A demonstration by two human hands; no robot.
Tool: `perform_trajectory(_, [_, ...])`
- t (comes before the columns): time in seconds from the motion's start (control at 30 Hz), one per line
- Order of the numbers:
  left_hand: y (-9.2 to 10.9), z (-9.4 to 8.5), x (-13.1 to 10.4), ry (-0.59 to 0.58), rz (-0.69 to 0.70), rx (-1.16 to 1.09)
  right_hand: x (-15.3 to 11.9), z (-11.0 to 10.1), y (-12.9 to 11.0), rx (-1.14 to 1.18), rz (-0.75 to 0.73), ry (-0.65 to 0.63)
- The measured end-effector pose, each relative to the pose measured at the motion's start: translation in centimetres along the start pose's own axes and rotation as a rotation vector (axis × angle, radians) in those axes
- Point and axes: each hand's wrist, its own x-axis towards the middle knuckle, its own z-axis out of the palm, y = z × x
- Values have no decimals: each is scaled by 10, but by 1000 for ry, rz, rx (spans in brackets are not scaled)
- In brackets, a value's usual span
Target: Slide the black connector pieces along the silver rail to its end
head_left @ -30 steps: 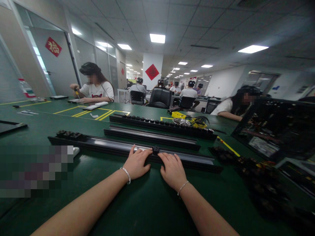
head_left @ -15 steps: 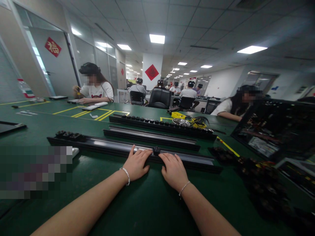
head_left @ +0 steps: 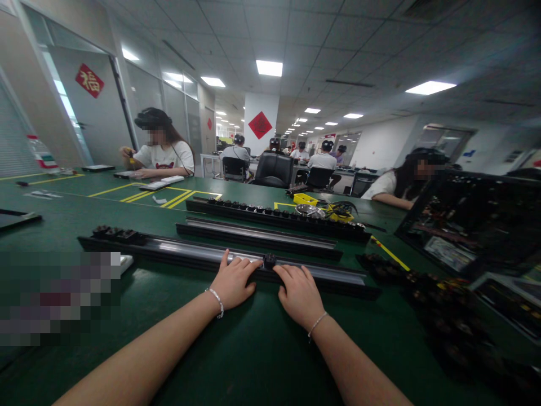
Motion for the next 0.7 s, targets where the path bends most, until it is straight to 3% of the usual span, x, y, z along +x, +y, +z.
perform_trajectory(0.7, [-1, 1, -1, 17, 18, 16, 0, -3, 7, -8, -9, -12])
